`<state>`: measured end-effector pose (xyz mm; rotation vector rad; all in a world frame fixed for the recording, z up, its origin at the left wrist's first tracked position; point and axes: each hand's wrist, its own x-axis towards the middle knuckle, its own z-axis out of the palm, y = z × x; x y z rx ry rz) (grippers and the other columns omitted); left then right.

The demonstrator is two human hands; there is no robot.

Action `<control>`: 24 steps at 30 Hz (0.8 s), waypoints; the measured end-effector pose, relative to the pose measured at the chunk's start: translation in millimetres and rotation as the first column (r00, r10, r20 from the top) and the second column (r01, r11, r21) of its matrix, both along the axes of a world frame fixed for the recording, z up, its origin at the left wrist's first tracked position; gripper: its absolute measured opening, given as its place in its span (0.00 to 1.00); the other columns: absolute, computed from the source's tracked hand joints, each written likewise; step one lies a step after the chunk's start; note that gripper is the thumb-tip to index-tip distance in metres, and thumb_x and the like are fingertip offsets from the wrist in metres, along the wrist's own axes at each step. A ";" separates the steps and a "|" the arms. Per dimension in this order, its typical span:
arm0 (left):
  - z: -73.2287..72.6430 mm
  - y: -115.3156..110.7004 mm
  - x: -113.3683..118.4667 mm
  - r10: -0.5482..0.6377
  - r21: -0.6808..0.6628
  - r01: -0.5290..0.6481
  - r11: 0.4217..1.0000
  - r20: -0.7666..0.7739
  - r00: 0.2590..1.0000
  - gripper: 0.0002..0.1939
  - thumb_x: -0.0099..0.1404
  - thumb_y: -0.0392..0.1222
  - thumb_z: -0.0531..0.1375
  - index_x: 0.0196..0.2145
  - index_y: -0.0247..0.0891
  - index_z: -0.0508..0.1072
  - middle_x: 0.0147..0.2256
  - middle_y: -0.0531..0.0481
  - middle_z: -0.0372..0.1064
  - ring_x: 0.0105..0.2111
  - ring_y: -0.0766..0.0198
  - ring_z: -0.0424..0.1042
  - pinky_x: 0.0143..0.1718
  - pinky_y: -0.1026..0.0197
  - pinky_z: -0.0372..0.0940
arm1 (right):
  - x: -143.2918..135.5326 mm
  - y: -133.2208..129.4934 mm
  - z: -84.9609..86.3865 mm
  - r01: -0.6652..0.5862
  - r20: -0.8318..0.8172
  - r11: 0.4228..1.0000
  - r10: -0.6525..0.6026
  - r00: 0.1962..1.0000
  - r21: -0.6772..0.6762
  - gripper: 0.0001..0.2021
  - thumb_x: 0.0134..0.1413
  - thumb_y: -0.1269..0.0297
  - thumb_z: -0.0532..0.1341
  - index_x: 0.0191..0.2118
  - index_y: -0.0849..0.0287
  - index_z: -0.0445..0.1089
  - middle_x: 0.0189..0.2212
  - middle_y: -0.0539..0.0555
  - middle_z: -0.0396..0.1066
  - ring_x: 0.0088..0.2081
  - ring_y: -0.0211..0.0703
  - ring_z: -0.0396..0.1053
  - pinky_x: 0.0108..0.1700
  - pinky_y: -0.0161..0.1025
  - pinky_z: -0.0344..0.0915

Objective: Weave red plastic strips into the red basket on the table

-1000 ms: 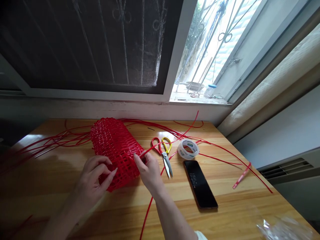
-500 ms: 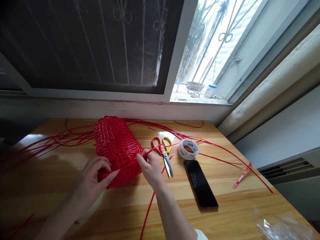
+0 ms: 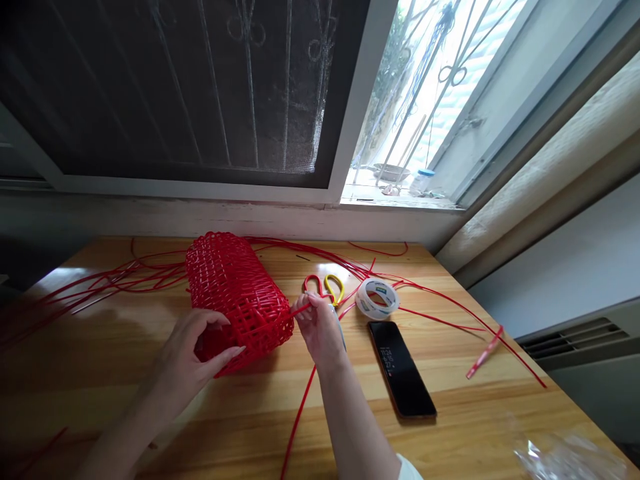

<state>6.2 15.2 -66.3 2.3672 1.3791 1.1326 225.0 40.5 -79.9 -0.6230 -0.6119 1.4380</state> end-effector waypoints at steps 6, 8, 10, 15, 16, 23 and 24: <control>-1.9 -1.1 9.1 0.141 0.081 -0.141 0.987 0.003 0.990 0.29 0.54 0.46 0.64 0.52 0.42 0.60 0.52 0.43 0.54 0.53 0.52 0.56 0.54 0.44 0.56 | -2.7 -0.1 1.0 0.065 0.123 0.997 -0.060 0.991 -0.037 0.14 0.46 0.63 0.65 0.20 0.60 0.61 0.18 0.45 0.54 0.23 0.32 0.51 0.27 0.31 0.53; -4.6 0.8 10.5 0.109 0.051 -0.107 0.993 -0.044 0.993 0.30 0.58 0.45 0.62 0.55 0.44 0.57 0.57 0.43 0.48 0.59 0.50 0.49 0.57 0.40 0.51 | -4.8 0.5 0.5 0.067 0.122 0.996 -0.060 0.991 -0.051 0.14 0.44 0.63 0.67 0.20 0.59 0.62 0.18 0.44 0.54 0.22 0.32 0.50 0.26 0.30 0.53; -6.4 3.5 9.6 0.049 0.004 -0.049 0.999 -0.078 0.996 0.28 0.61 0.45 0.59 0.57 0.46 0.55 0.60 0.44 0.43 0.62 0.49 0.43 0.58 0.39 0.50 | -6.2 1.7 -1.1 0.074 0.118 0.994 -0.064 0.991 -0.079 0.14 0.43 0.62 0.68 0.20 0.59 0.62 0.17 0.44 0.53 0.21 0.31 0.50 0.25 0.30 0.52; -3.9 7.0 3.7 -0.062 -0.105 0.057 0.993 -0.039 0.997 0.25 0.64 0.41 0.56 0.57 0.48 0.54 0.63 0.47 0.38 0.63 0.52 0.41 0.59 0.41 0.50 | -3.9 5.5 -6.6 0.106 0.107 0.981 -0.089 0.990 -0.160 0.12 0.40 0.62 0.69 0.23 0.59 0.66 0.17 0.43 0.55 0.20 0.29 0.50 0.23 0.29 0.52; -2.9 6.7 2.9 -0.066 -0.121 0.063 0.991 -0.025 0.997 0.25 0.64 0.41 0.56 0.57 0.49 0.54 0.63 0.47 0.38 0.63 0.52 0.41 0.59 0.41 0.50 | -2.6 6.0 -6.7 0.103 0.110 0.980 -0.085 0.990 -0.168 0.11 0.40 0.62 0.69 0.23 0.59 0.66 0.17 0.43 0.57 0.20 0.29 0.52 0.23 0.29 0.53; -1.1 5.7 0.8 -0.071 -0.168 0.077 0.983 0.046 0.996 0.24 0.62 0.39 0.57 0.56 0.47 0.58 0.62 0.46 0.40 0.63 0.51 0.42 0.58 0.40 0.50 | 13.5 9.5 2.6 0.184 0.029 0.972 -0.182 0.983 -0.148 0.15 0.36 0.57 0.71 0.26 0.60 0.68 0.22 0.45 0.64 0.24 0.30 0.60 0.25 0.28 0.60; -1.1 6.5 0.5 -0.074 -0.170 0.081 0.982 0.050 0.996 0.24 0.62 0.39 0.57 0.56 0.47 0.58 0.62 0.45 0.40 0.63 0.51 0.41 0.58 0.40 0.49 | 17.9 10.6 4.0 0.208 -0.006 0.966 -0.212 0.977 -0.152 0.15 0.37 0.57 0.71 0.26 0.60 0.67 0.22 0.45 0.64 0.23 0.29 0.60 0.25 0.28 0.60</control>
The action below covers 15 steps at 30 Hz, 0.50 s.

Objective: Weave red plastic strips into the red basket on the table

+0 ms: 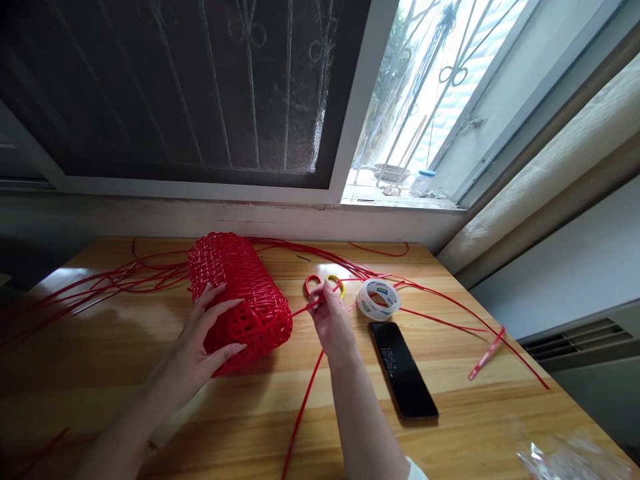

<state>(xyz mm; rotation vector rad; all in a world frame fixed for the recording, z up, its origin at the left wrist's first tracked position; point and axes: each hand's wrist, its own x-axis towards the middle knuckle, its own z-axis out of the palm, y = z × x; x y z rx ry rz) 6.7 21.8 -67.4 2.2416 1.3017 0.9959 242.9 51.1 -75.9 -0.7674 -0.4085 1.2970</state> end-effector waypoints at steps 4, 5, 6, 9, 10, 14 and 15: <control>0.8 3.6 -2.6 -0.005 -0.009 0.005 1.000 0.018 1.000 0.26 0.62 0.39 0.58 0.56 0.49 0.57 0.63 0.47 0.40 0.64 0.54 0.40 0.59 0.42 0.48 | 23.4 3.4 4.9 0.137 -0.074 0.990 -0.138 0.988 -0.016 0.13 0.48 0.54 0.64 0.27 0.59 0.66 0.20 0.45 0.64 0.22 0.30 0.62 0.25 0.29 0.63; 1.2 4.1 -3.4 -0.006 -0.018 0.006 1.000 0.019 1.000 0.26 0.62 0.40 0.58 0.56 0.50 0.56 0.63 0.48 0.40 0.64 0.54 0.40 0.59 0.42 0.48 | 28.6 3.7 6.3 0.179 -0.068 0.984 -0.180 0.981 -0.027 0.13 0.50 0.55 0.62 0.27 0.59 0.66 0.20 0.46 0.64 0.22 0.30 0.63 0.25 0.29 0.64; 1.5 4.3 -4.2 -0.005 -0.027 0.005 1.000 0.016 1.000 0.27 0.62 0.41 0.58 0.57 0.50 0.55 0.63 0.49 0.40 0.64 0.55 0.40 0.60 0.42 0.48 | 32.5 3.6 7.9 0.214 -0.059 0.976 -0.216 0.975 -0.037 0.12 0.52 0.55 0.61 0.27 0.59 0.67 0.20 0.46 0.65 0.21 0.31 0.64 0.25 0.29 0.64; 2.2 3.5 -5.4 0.014 -0.060 -0.015 0.998 -0.016 1.000 0.30 0.61 0.41 0.59 0.58 0.51 0.53 0.63 0.49 0.38 0.64 0.55 0.39 0.60 0.42 0.47 | 30.7 -0.3 15.1 0.216 -0.037 0.975 -0.218 0.975 -0.051 0.12 0.53 0.56 0.60 0.27 0.61 0.69 0.20 0.48 0.67 0.21 0.31 0.65 0.23 0.28 0.63; 2.7 3.0 -5.4 0.019 -0.066 -0.021 0.998 -0.027 0.999 0.31 0.60 0.41 0.59 0.59 0.51 0.52 0.63 0.49 0.38 0.64 0.55 0.39 0.60 0.42 0.46 | 24.8 -3.1 18.6 0.171 -0.028 0.984 -0.172 0.985 -0.041 0.13 0.53 0.56 0.61 0.27 0.61 0.70 0.19 0.49 0.67 0.21 0.32 0.65 0.22 0.28 0.62; 9.4 -0.4 -4.9 0.065 -0.019 -0.064 0.998 0.069 0.996 0.29 0.58 0.45 0.61 0.56 0.49 0.58 0.61 0.49 0.44 0.62 0.56 0.46 0.61 0.46 0.48 | -17.6 -25.3 37.5 -0.147 0.019 0.988 0.146 0.989 0.053 0.15 0.46 0.52 0.65 0.27 0.62 0.72 0.19 0.50 0.71 0.19 0.30 0.65 0.21 0.26 0.61; 12.6 -2.1 -4.8 0.093 -0.006 -0.093 0.996 0.155 0.983 0.24 0.59 0.46 0.60 0.53 0.48 0.61 0.59 0.49 0.49 0.60 0.57 0.50 0.60 0.47 0.49 | -30.3 -33.3 41.9 -0.247 0.033 0.967 0.245 0.969 0.066 0.16 0.46 0.51 0.65 0.27 0.62 0.72 0.19 0.50 0.71 0.17 0.29 0.63 0.19 0.25 0.59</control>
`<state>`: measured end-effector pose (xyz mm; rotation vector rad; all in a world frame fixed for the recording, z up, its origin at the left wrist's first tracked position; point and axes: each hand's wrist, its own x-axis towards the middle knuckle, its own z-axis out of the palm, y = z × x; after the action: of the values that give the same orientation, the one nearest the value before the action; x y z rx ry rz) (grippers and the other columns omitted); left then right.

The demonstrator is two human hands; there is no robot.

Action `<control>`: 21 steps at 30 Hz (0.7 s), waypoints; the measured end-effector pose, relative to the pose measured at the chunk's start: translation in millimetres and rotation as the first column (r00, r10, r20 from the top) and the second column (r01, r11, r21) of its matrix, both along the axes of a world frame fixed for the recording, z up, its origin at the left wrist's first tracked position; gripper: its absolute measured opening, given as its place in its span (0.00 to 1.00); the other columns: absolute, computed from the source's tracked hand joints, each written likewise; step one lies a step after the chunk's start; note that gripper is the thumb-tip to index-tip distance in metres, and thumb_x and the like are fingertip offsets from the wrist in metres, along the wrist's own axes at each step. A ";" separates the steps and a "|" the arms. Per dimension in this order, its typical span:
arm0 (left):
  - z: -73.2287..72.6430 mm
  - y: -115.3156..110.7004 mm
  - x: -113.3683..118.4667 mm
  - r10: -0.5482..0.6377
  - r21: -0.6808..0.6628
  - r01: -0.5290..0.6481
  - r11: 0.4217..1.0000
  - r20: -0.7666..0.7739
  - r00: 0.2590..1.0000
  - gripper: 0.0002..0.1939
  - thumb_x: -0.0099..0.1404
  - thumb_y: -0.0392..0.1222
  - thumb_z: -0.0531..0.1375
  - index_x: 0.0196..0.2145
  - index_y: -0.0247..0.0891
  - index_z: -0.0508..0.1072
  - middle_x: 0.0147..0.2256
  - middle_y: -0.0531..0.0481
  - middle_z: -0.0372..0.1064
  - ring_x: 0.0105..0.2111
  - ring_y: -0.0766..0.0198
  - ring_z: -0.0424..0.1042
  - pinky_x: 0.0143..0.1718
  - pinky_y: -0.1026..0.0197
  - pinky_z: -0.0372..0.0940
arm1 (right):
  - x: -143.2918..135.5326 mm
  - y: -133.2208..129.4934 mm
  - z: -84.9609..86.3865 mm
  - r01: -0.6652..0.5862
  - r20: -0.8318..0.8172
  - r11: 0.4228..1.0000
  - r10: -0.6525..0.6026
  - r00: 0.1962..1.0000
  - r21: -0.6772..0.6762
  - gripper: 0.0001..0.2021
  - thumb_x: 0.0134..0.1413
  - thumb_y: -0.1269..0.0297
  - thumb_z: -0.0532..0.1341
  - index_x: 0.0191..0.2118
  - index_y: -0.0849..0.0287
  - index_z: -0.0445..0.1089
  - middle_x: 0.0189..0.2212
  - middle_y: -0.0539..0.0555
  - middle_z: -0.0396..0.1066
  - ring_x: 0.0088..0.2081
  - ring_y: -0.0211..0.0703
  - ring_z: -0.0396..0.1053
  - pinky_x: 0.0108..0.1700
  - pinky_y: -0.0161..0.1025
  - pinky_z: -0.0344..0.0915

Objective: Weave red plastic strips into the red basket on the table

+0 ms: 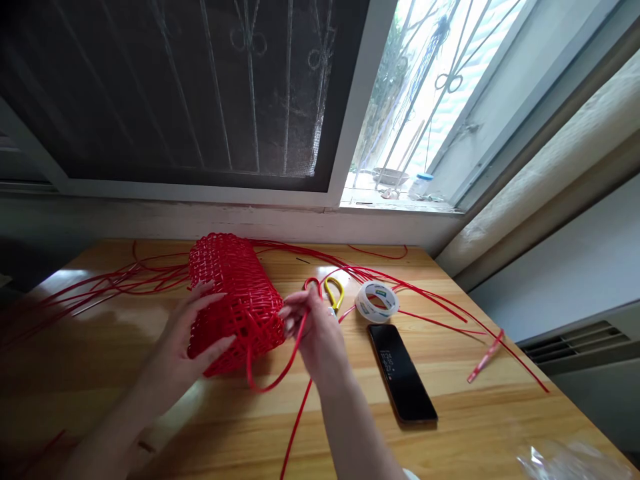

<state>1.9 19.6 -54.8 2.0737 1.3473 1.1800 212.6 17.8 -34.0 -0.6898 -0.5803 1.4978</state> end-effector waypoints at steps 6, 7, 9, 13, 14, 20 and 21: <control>23.0 -19.1 3.4 -0.001 -0.278 0.159 0.947 0.494 0.870 0.17 0.63 0.50 0.57 0.46 0.39 0.66 0.43 0.44 0.67 0.40 0.63 0.70 0.43 0.59 0.68 | -67.0 -49.1 -2.5 -0.561 0.139 0.828 0.558 0.818 -0.024 0.28 0.51 0.42 0.55 0.19 0.65 0.71 0.12 0.52 0.66 0.11 0.31 0.58 0.12 0.27 0.53; 25.9 -22.1 4.3 -0.021 -0.333 0.229 0.915 0.528 0.849 0.20 0.62 0.51 0.57 0.49 0.39 0.64 0.45 0.43 0.66 0.39 0.63 0.70 0.41 0.60 0.69 | -74.7 -54.6 -7.0 -0.623 0.206 0.782 0.613 0.763 -0.017 0.30 0.51 0.41 0.54 0.18 0.65 0.71 0.11 0.52 0.64 0.12 0.30 0.58 0.14 0.27 0.54; 30.3 -26.3 5.7 -0.031 -0.386 0.321 0.865 0.597 0.802 0.23 0.62 0.51 0.57 0.52 0.40 0.61 0.46 0.42 0.65 0.35 0.64 0.71 0.37 0.61 0.70 | -85.0 -61.4 -15.5 -0.700 0.303 0.713 0.671 0.677 -0.015 0.33 0.51 0.37 0.51 0.17 0.65 0.70 0.12 0.51 0.63 0.13 0.28 0.57 0.17 0.26 0.56; 36.6 -24.6 4.6 0.096 -0.380 0.310 0.872 0.752 0.652 0.21 0.62 0.48 0.58 0.51 0.44 0.60 0.37 0.49 0.65 0.23 0.72 0.63 0.18 0.69 0.63 | -81.8 -60.5 -19.2 -0.766 0.486 0.638 0.694 0.531 -0.073 0.32 0.53 0.38 0.49 0.27 0.65 0.74 0.19 0.51 0.66 0.19 0.29 0.61 0.23 0.27 0.60; 38.0 -22.1 3.1 0.137 -0.376 0.280 0.883 0.779 0.612 0.21 0.62 0.48 0.59 0.51 0.45 0.60 0.35 0.51 0.64 0.21 0.73 0.60 0.15 0.71 0.59 | -77.2 -58.8 -17.8 -0.784 0.574 0.615 0.673 0.466 -0.084 0.30 0.55 0.40 0.48 0.30 0.64 0.74 0.21 0.51 0.67 0.20 0.30 0.62 0.25 0.27 0.61; 44.4 3.2 -23.8 0.346 -0.406 0.018 0.914 0.802 0.486 0.11 0.63 0.41 0.57 0.44 0.41 0.66 0.22 0.57 0.56 0.15 0.77 0.47 0.12 0.76 0.44 | -56.7 -62.5 -17.0 -0.880 0.986 0.452 0.139 -0.093 -0.147 0.19 0.59 0.51 0.52 0.31 0.58 0.73 0.23 0.49 0.71 0.23 0.34 0.63 0.23 0.29 0.56; 45.5 6.9 -30.9 0.367 -0.406 -0.017 0.914 0.807 0.462 0.08 0.64 0.41 0.56 0.41 0.39 0.67 0.20 0.57 0.53 0.14 0.77 0.45 0.12 0.76 0.42 | -56.4 -65.1 -16.8 -0.896 0.990 0.422 0.079 -0.118 -0.141 0.17 0.59 0.54 0.53 0.30 0.58 0.73 0.24 0.50 0.72 0.24 0.35 0.64 0.24 0.30 0.56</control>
<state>-29.0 26.5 -9.3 0.7711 1.1182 1.6217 156.2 -47.3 -50.9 -0.7960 -2.7293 1.1656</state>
